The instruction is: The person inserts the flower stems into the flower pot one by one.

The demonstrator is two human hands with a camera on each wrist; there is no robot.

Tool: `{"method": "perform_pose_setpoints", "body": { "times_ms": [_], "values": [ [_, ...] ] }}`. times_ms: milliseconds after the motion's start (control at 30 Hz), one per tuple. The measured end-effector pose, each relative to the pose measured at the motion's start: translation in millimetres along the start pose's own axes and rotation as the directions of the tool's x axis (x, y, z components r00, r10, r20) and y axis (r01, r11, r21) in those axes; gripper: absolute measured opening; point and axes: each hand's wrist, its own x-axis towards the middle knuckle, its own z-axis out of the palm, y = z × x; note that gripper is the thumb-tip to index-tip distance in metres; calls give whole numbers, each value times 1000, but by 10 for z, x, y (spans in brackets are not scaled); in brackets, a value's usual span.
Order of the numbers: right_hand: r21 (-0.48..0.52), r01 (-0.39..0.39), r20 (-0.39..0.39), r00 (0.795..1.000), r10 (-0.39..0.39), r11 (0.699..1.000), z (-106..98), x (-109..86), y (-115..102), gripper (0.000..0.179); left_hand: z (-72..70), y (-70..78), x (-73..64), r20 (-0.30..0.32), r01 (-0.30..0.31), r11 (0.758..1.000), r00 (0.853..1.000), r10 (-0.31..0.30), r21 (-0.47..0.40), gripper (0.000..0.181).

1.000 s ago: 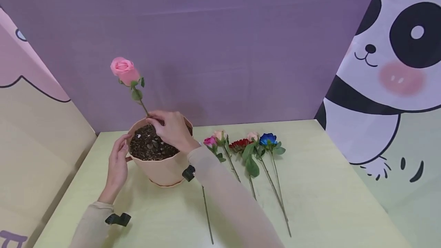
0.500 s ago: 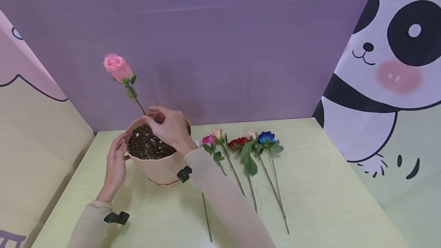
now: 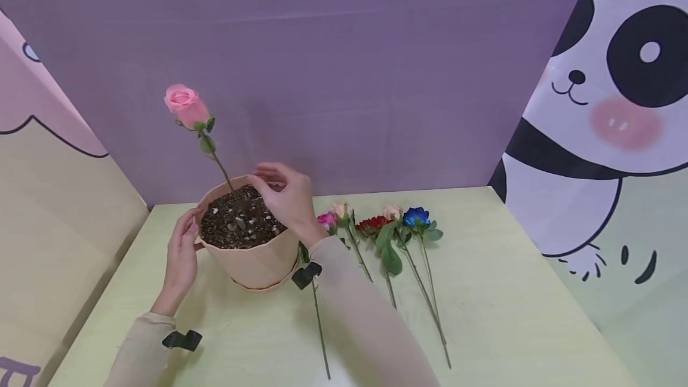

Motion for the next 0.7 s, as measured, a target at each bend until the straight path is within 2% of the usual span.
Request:
{"method": "perform_pose_setpoints", "body": {
  "times_ms": [167,467,700],
  "values": [
    [-30,-39,-14,999,39,999,-209,-82,84,24,-4,11,-12,3,-7,1000,1000,7,-3,46],
    [-35,-31,-50,998,29,999,-510,-183,205,22,-11,-2,15,-6,-5,1000,1000,5,-25,46],
    [-144,-73,-27,997,69,987,-827,-301,308,25,3,-9,16,-6,-17,999,1000,16,-32,46]
  ]
}}
